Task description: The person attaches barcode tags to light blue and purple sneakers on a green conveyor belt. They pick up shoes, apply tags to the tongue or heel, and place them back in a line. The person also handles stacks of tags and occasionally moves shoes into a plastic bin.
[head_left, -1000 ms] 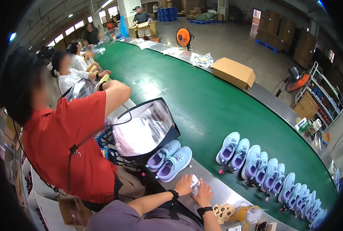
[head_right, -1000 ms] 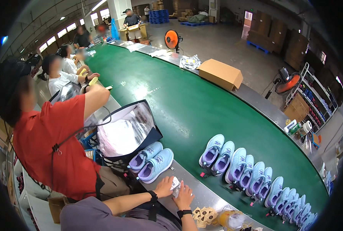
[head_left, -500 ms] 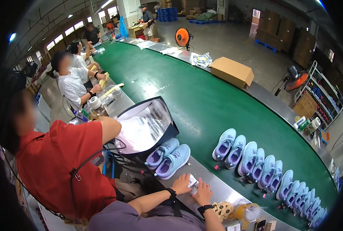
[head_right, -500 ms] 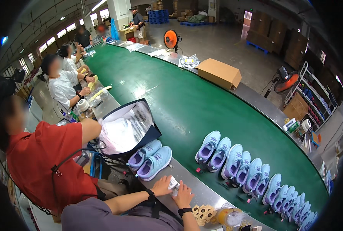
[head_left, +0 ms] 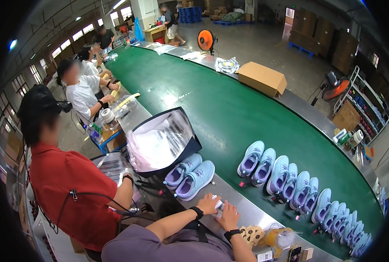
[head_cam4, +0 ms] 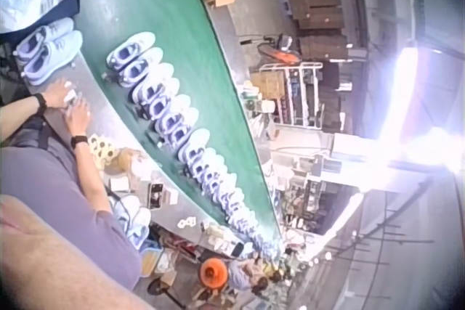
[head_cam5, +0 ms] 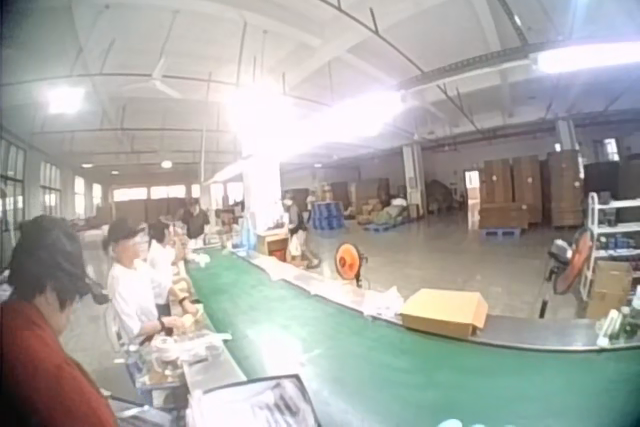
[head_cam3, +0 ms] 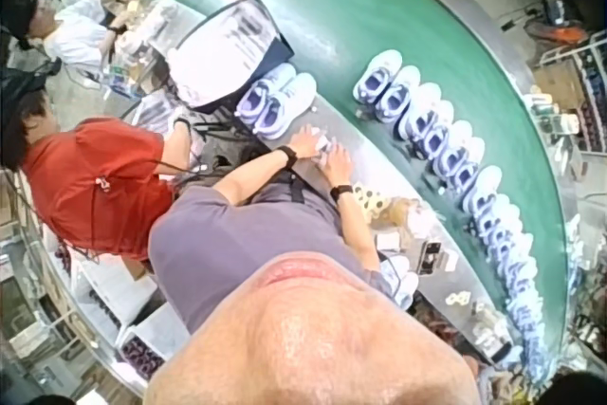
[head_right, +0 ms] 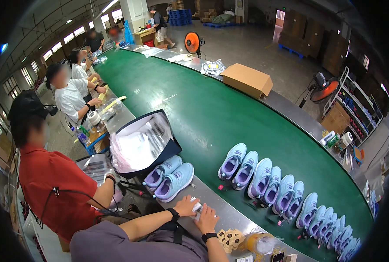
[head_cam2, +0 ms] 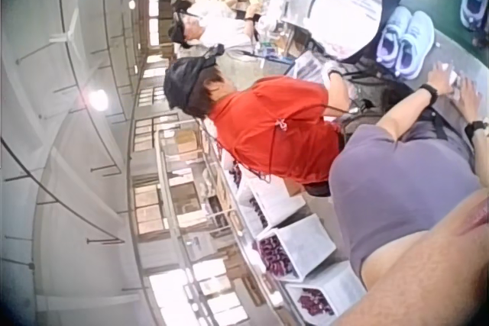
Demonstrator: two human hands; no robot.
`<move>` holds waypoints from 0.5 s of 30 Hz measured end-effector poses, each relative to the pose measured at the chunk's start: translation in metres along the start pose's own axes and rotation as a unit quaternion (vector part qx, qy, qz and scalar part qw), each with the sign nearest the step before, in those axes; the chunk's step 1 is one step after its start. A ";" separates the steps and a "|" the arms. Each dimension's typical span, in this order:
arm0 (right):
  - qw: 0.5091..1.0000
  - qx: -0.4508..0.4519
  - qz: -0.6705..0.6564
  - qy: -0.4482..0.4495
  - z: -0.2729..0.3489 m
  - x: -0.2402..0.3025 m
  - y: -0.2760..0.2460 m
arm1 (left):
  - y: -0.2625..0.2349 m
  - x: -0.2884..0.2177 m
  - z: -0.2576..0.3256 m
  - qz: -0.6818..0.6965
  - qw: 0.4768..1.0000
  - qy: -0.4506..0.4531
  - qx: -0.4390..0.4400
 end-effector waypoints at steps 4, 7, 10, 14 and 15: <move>1.000 -0.017 0.001 -0.006 0.002 0.001 -0.007 | -0.001 -0.003 0.000 0.003 1.000 -0.008 0.008; 1.000 -0.024 0.003 -0.009 0.004 0.001 -0.010 | -0.002 -0.005 0.000 0.008 1.000 -0.014 0.009; 1.000 -0.025 0.010 -0.014 0.006 -0.001 -0.011 | -0.001 -0.009 0.001 0.011 1.000 -0.017 0.009; 0.999 -0.027 0.009 -0.021 0.009 -0.002 -0.011 | 0.000 -0.009 0.004 0.018 1.000 -0.016 0.004; 0.999 -0.024 0.010 -0.022 0.009 -0.002 -0.012 | -0.001 -0.010 0.004 0.017 1.000 -0.014 -0.001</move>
Point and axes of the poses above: each hand's wrist, its own z-axis away from the middle knuckle, its own y-axis out of the palm, x = y × z, the point moved 8 cm from there along -z, towards the middle knuckle, and after that the axes turned 10 degrees about y, right-handed, at the moved point
